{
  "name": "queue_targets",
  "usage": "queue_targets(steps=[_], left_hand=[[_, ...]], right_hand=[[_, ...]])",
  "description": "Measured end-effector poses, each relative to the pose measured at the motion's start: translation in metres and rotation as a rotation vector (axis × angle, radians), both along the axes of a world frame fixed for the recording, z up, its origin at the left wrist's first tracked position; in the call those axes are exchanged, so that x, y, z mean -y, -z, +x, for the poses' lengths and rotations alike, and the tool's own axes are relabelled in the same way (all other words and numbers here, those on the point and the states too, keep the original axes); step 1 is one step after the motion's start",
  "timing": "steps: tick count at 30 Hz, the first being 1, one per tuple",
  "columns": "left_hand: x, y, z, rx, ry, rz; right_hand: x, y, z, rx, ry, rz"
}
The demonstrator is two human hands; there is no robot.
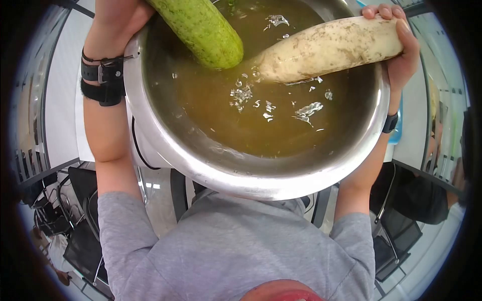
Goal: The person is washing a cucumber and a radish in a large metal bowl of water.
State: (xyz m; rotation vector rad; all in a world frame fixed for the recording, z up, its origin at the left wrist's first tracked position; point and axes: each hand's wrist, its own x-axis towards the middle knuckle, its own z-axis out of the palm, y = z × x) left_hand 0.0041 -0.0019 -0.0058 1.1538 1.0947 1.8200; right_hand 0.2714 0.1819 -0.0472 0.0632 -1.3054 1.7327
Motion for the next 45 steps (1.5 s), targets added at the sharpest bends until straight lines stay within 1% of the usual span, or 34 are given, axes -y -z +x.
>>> queue_targets(steps=[1,3,6,9,10,12,13,15,16,18,19,21,25,27,28,30,31,33,36,39,40,42,43,45], left_hand=[[0.0,0.0,-0.001,0.0,0.001,0.001],[-0.001,0.0,-0.002,0.073,-0.002,0.044],[0.0,0.0,-0.014,0.15,0.072,0.093],[0.0,-0.002,-0.015,0.228,0.106,0.123],[0.0,-0.002,-0.014,0.229,0.109,0.122],[0.0,-0.004,-0.011,0.105,0.078,0.081],[-0.001,-0.003,-0.009,0.105,0.08,0.081],[-0.001,0.0,-0.004,0.023,0.068,0.069],[0.001,0.0,-0.004,0.024,0.068,0.067],[0.004,-0.001,-0.004,-0.082,0.055,-0.037],[0.004,0.001,-0.003,-0.082,0.057,-0.038],[0.004,0.006,-0.001,-0.115,0.057,-0.088],[0.004,0.005,0.004,-0.174,0.055,-0.101],[0.005,0.003,0.005,-0.207,0.043,-0.117],[0.005,0.003,0.006,-0.208,0.044,-0.117],[0.004,0.003,0.008,-0.197,0.014,-0.116],[0.004,0.002,0.008,-0.198,0.015,-0.115],[0.004,0.0,0.008,-0.178,0.048,-0.12],[0.003,0.002,0.005,-0.105,0.067,-0.111],[0.0,0.006,0.001,-0.149,0.046,-0.057],[0.001,0.006,0.003,-0.151,0.045,-0.058],[0.002,0.004,0.006,-0.149,0.009,-0.069],[0.002,0.003,0.005,-0.15,0.008,-0.069],[0.003,0.0,0.003,-0.121,0.021,-0.086]], right_hand=[[-0.001,-0.001,0.001,0.0,0.001,0.001],[-0.005,-0.002,0.005,0.138,0.064,0.179],[-0.16,0.084,0.009,0.088,-0.42,0.049],[-0.008,-0.004,0.005,0.148,0.055,0.213],[-0.008,-0.004,0.005,0.149,0.058,0.212],[-0.009,-0.003,0.005,0.13,0.035,0.183],[-0.007,-0.002,0.004,0.13,0.038,0.182],[-0.004,-0.001,0.001,0.065,0.039,0.093],[-0.008,0.002,0.002,0.065,0.04,0.091],[-0.02,0.006,0.002,0.049,0.027,-0.04],[-0.023,0.006,0.004,0.048,0.029,-0.04],[-0.027,0.004,0.005,0.012,-0.057,-0.093],[-0.044,0.01,0.01,-0.017,-0.093,-0.132],[-0.069,0.017,0.013,-0.33,-0.293,-0.829],[-0.071,0.017,0.015,-0.332,-0.293,-0.829],[-0.068,0.011,0.014,-0.224,-0.21,-0.842],[-0.055,0.006,0.011,-0.226,-0.209,-0.841],[-0.028,0.001,0.007,-0.025,-0.097,-0.23],[-0.027,0.001,0.007,-0.015,-0.055,-0.222],[-0.035,0.002,0.009,-0.014,-0.031,-0.173],[-0.058,0.011,0.015,-0.015,-0.032,-0.173],[-0.115,0.031,0.025,-0.185,-0.138,-0.713],[-0.088,0.019,0.018,-0.185,-0.139,-0.713],[-0.032,0.0,0.009,0.02,-0.022,-0.163]])
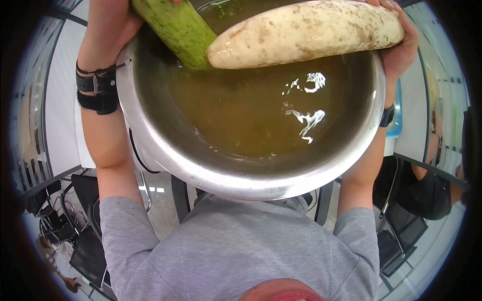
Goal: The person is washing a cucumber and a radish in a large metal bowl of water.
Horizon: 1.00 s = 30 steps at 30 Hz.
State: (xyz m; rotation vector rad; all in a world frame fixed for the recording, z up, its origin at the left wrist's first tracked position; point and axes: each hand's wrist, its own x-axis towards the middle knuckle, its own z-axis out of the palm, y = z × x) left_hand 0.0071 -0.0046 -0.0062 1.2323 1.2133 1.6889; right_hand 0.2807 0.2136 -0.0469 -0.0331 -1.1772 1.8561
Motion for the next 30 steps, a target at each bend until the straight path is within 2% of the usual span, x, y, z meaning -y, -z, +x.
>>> queue_targets(steps=[4,6,10,12,16,18,25,30], left_hand=[[-0.001,0.0,-0.004,0.014,0.018,0.035],[-0.003,0.003,-0.004,0.185,0.032,0.141],[-0.003,0.0,-0.003,0.266,-0.022,0.172],[-0.004,-0.001,-0.005,0.345,-0.035,0.204],[-0.002,-0.001,-0.011,0.377,0.014,0.24],[-0.003,-0.001,-0.01,0.472,0.007,0.257],[-0.003,-0.001,-0.004,0.299,-0.069,0.235],[-0.002,-0.002,0.003,0.256,-0.079,0.151]], right_hand=[[0.006,0.002,-0.004,-0.097,-0.021,-0.122],[0.008,0.0,-0.004,-0.019,-0.002,0.073],[0.031,-0.002,-0.01,-0.067,0.047,0.098],[0.029,-0.01,-0.003,0.079,-0.034,0.142],[0.012,-0.004,-0.002,0.127,-0.007,0.306],[0.009,-0.006,0.0,0.188,-0.015,0.373],[0.014,-0.005,-0.001,0.164,0.001,0.309],[0.016,-0.001,-0.003,0.031,-0.029,0.104]])
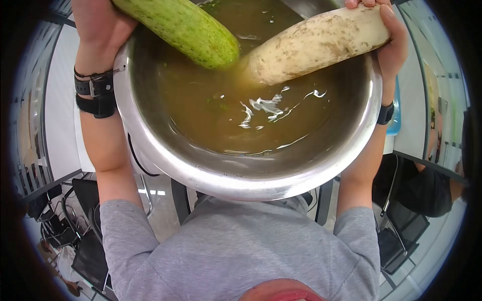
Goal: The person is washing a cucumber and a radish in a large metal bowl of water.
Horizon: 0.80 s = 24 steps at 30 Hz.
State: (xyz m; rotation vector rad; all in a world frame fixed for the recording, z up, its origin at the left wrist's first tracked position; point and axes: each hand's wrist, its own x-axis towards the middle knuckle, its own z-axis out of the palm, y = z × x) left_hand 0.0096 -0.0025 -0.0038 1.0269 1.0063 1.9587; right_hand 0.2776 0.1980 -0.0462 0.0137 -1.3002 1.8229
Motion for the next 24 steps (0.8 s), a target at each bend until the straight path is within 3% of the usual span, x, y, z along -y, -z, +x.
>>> queue_targets(steps=[4,6,7,9,19,21,24], left_hand=[[0.001,0.0,0.001,-0.19,-0.018,-0.025],[0.001,0.001,-0.003,-0.222,0.074,-0.094],[0.002,0.002,-0.004,-0.223,0.075,-0.095],[0.005,0.005,-0.002,-0.316,0.085,-0.193],[0.004,0.003,0.001,-0.311,0.066,-0.173],[0.003,0.002,-0.004,-0.233,0.102,-0.14],[0.002,0.005,-0.004,-0.121,0.116,-0.066]], right_hand=[[-0.017,0.007,0.0,-0.047,0.003,-0.056],[-0.067,0.03,0.007,-0.366,-0.136,-0.664],[-0.045,0.019,0.001,-0.367,-0.136,-0.665],[-0.001,-0.001,-0.005,-0.137,0.042,-0.229],[0.009,-0.005,-0.007,-0.054,0.045,-0.183],[0.02,-0.005,-0.011,-0.18,0.078,-0.137],[0.018,-0.002,-0.011,-0.141,0.067,-0.018]])
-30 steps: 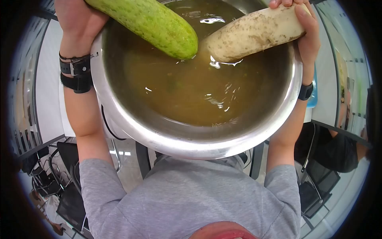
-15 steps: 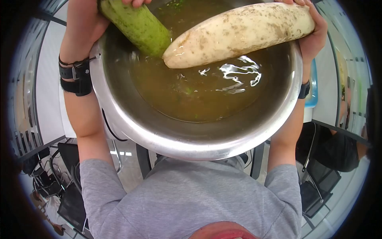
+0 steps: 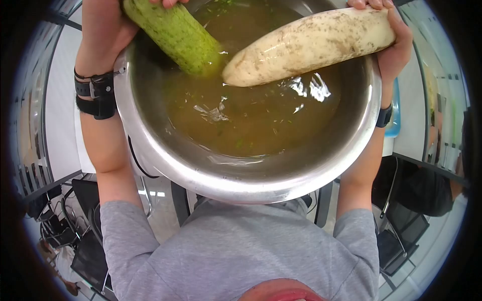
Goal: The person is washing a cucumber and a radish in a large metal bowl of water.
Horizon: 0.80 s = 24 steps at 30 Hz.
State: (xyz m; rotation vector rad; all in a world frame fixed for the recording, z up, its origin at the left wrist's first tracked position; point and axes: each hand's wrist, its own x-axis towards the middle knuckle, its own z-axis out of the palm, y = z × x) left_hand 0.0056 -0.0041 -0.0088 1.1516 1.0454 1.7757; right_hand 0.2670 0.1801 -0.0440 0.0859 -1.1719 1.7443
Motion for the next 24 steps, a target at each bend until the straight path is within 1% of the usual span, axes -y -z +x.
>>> queue_targets(steps=[1,3,4,6,7,9,13,15,16,18,19,21,22,24], left_hand=[[0.0,-0.002,-0.002,-0.001,-0.001,0.001],[0.002,-0.007,-0.008,-0.051,0.034,0.025],[0.001,-0.007,-0.008,-0.05,0.032,0.026],[0.001,-0.007,-0.007,0.125,0.069,0.072],[0.001,-0.007,-0.009,0.124,0.07,0.072],[0.0,-0.004,-0.013,0.157,0.017,0.136],[0.0,-0.005,-0.011,0.197,-0.018,0.158],[-0.001,-0.004,-0.009,0.302,-0.117,0.189],[0.0,-0.005,-0.009,0.304,-0.117,0.188],[0.001,-0.01,-0.009,0.2,-0.166,0.062],[0.001,-0.01,-0.005,0.199,-0.165,0.062],[-0.003,-0.007,0.006,0.185,-0.258,0.118],[-0.003,-0.006,0.007,0.186,-0.258,0.118],[-0.003,-0.005,0.008,0.091,-0.25,0.051]], right_hand=[[-0.003,0.0,0.002,-0.001,-0.001,0.001],[-0.008,-0.002,0.005,0.133,0.034,0.079],[-0.006,-0.005,0.006,0.134,0.032,0.079],[0.0,-0.012,0.01,0.236,0.008,0.105],[-0.001,-0.01,0.009,0.235,0.008,0.106],[-0.005,-0.004,0.006,0.239,0.067,0.233],[-0.005,-0.005,0.006,0.252,0.066,0.252],[-0.001,-0.006,0.004,0.251,0.07,0.234],[-0.002,-0.006,0.005,0.253,0.07,0.233],[-0.006,-0.005,0.006,0.26,0.052,0.241],[-0.01,-0.004,0.007,0.259,0.052,0.241],[-0.017,-0.003,0.006,0.226,-0.029,0.206],[-0.014,-0.002,0.006,0.227,-0.029,0.206],[-0.005,0.0,0.004,0.15,0.024,0.091]])
